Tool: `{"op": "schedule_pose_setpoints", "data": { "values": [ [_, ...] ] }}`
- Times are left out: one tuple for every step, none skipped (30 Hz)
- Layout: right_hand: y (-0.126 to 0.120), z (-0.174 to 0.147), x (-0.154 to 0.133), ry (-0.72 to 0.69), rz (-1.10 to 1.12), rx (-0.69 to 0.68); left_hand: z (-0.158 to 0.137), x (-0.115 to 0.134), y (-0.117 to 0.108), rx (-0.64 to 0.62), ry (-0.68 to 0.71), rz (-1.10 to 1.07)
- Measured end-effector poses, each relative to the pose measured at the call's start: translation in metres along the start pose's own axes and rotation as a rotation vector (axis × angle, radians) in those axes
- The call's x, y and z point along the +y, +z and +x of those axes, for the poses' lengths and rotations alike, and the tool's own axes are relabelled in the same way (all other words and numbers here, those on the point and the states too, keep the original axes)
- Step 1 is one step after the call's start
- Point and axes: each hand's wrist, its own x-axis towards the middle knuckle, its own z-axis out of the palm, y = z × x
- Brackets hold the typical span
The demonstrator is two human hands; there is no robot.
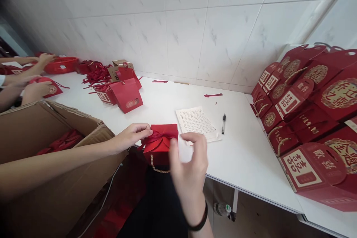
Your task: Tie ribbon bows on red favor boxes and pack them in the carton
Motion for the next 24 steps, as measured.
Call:
{"op": "schedule_pose_setpoints", "data": {
  "values": [
    [0.002, -0.005, -0.009, -0.185, -0.031, -0.096, 0.001, 0.001, 0.000, -0.022, 0.003, -0.030],
    [0.006, -0.011, -0.017, -0.340, -0.063, -0.214, 0.002, 0.001, 0.000, -0.040, 0.009, -0.055],
    [0.013, -0.018, -0.021, -0.431, -0.134, -0.310, 0.002, 0.002, 0.000, -0.051, 0.008, -0.076],
    [0.021, -0.024, -0.023, -0.484, -0.224, -0.382, 0.002, 0.002, 0.001, -0.058, -0.004, -0.093],
    [0.029, -0.029, -0.022, -0.510, -0.313, -0.416, 0.003, 0.002, 0.001, -0.060, -0.024, -0.103],
    [0.036, -0.034, -0.019, -0.517, -0.382, -0.418, 0.002, 0.002, 0.002, -0.058, -0.047, -0.107],
    [0.042, -0.037, -0.015, -0.517, -0.417, -0.401, 0.002, 0.002, 0.002, -0.054, -0.066, -0.103],
    [0.045, -0.039, -0.010, -0.517, -0.415, -0.371, 0.003, 0.002, 0.002, -0.051, -0.074, -0.093],
    [0.047, -0.041, -0.006, -0.514, -0.387, -0.340, 0.003, 0.001, 0.002, -0.049, -0.068, -0.080],
    [0.047, -0.041, -0.002, -0.508, -0.347, -0.312, 0.003, 0.000, 0.002, -0.047, -0.054, -0.065],
    [0.046, -0.042, 0.002, -0.506, -0.301, -0.292, 0.004, 0.000, 0.002, -0.044, -0.037, -0.053],
    [0.044, -0.041, 0.005, -0.515, -0.253, -0.282, 0.005, -0.001, 0.002, -0.040, -0.018, -0.046],
    [0.041, -0.041, 0.007, -0.532, -0.205, -0.283, 0.006, -0.002, 0.002, -0.038, 0.001, -0.045],
    [0.038, -0.041, 0.010, -0.553, -0.155, -0.292, 0.006, -0.002, 0.002, -0.037, 0.017, -0.048],
    [0.035, -0.041, 0.012, -0.574, -0.109, -0.307, 0.007, -0.003, 0.001, -0.036, 0.030, -0.048],
    [0.033, -0.041, 0.015, -0.592, -0.068, -0.322, 0.008, -0.004, 0.001, -0.034, 0.040, -0.044],
    [0.032, -0.041, 0.017, -0.605, -0.037, -0.333, 0.008, -0.004, 0.001, -0.033, 0.047, -0.035],
    [0.031, -0.040, 0.018, -0.611, -0.022, -0.334, 0.008, -0.004, 0.001, -0.032, 0.051, -0.023],
    [0.030, -0.040, 0.019, -0.611, -0.025, -0.323, 0.008, -0.004, 0.001, -0.032, 0.053, -0.008],
    [0.029, -0.039, 0.019, -0.602, -0.049, -0.308, 0.008, -0.004, 0.001, -0.032, 0.057, 0.004],
    [0.029, -0.038, 0.019, -0.588, -0.089, -0.297, 0.008, -0.003, 0.002, -0.036, 0.061, 0.011],
    [0.028, -0.037, 0.018, -0.572, -0.138, -0.294, 0.008, -0.002, 0.002, -0.042, 0.064, 0.015],
    [0.028, -0.036, 0.018, -0.554, -0.186, -0.301, 0.007, -0.001, 0.002, -0.048, 0.063, 0.019],
    [0.028, -0.034, 0.017, -0.541, -0.218, -0.311, 0.007, -0.001, 0.002, -0.053, 0.060, 0.023]
  ]
}}
